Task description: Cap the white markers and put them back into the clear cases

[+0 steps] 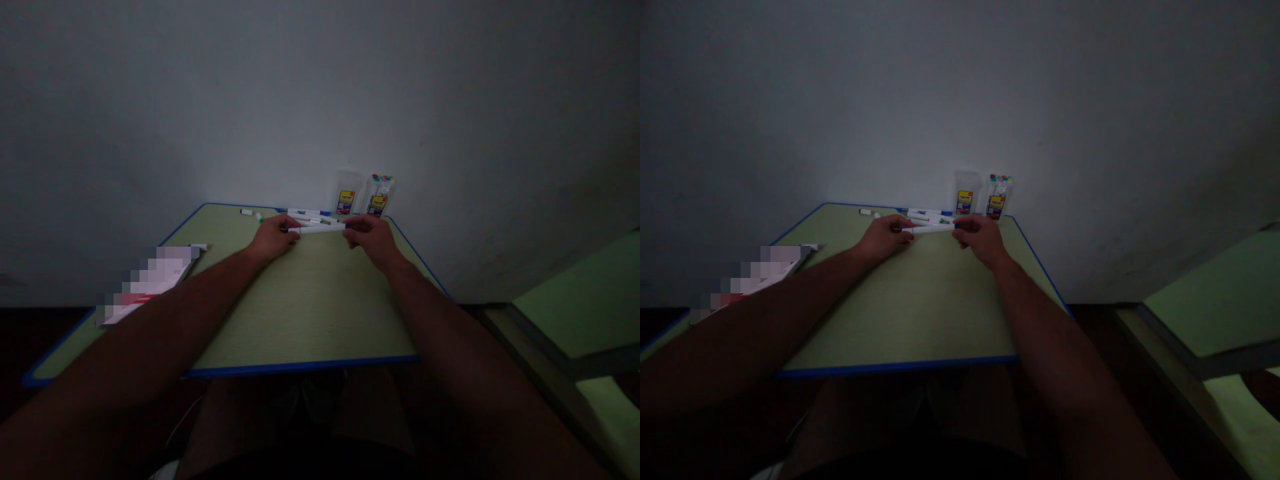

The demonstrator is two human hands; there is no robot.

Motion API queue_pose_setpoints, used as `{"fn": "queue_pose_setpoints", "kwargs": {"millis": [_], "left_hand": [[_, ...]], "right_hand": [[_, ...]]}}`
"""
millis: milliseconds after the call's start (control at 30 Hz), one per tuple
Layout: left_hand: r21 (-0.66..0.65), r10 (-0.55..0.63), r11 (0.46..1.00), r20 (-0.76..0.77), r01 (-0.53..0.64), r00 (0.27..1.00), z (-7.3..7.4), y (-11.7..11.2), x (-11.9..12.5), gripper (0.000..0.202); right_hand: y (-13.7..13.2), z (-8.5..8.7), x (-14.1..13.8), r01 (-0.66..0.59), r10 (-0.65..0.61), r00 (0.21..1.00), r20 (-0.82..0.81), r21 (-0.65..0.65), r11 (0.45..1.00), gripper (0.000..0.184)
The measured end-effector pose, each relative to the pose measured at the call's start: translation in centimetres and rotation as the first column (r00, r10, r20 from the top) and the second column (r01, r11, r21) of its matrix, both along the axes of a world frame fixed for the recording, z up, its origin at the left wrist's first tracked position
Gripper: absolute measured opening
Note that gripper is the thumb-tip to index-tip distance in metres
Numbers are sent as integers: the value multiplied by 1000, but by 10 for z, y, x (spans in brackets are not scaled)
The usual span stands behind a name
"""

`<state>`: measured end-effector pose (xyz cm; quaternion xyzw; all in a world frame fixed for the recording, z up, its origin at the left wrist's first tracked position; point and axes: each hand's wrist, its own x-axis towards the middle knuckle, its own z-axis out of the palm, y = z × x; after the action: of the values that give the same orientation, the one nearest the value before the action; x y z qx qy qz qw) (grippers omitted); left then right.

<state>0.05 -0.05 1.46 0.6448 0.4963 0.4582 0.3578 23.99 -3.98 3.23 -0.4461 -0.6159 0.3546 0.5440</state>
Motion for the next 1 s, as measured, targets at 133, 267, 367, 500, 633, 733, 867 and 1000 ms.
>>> {"fn": "queue_pose_setpoints", "kwargs": {"millis": [133, 267, 367, 500, 633, 733, 867, 1000], "left_hand": [[-14, 5, 1000, -37, -6, 999, -1, 0, 0, 20], [-6, -19, 1000, -29, 18, 999, -8, 5, -1, 21], [-4, -26, 1000, -14, 26, 1000, -10, 7, -2, 22], [-29, -13, 999, -12, 13, 1000, -5, 2, 0, 21], [9, -15, 1000, -22, 15, 1000, -2, -2, 1, 18], [84, -10, 996, -27, 12, 1000, -2, -1, 1, 18], [157, 5, 988, -53, 3, 999, -3, 1, 1, 20], [215, 30, 977, -105, -7, 994, -1, -2, 2, 22]], "right_hand": [[-5, 2, -7, -41, 41, 999, 1, 33, 999, 32], [-7, 2, -9, -47, 46, 999, 22, 33, 998, 31], [-6, 2, -9, -51, 50, 998, 26, 41, 998, 31], [-6, 2, -9, -28, 26, 999, 43, 49, 998, 30], [-2, -2, -6, 36, -39, 997, 73, 49, 998, 27], [3, -6, -1, 112, -112, 982, 149, 8, 994, 22], [10, -12, 6, 193, -175, 930, 324, -24, 981, 14], [14, -15, 12, 205, -175, 877, 448, -19, 979, 6]]}}
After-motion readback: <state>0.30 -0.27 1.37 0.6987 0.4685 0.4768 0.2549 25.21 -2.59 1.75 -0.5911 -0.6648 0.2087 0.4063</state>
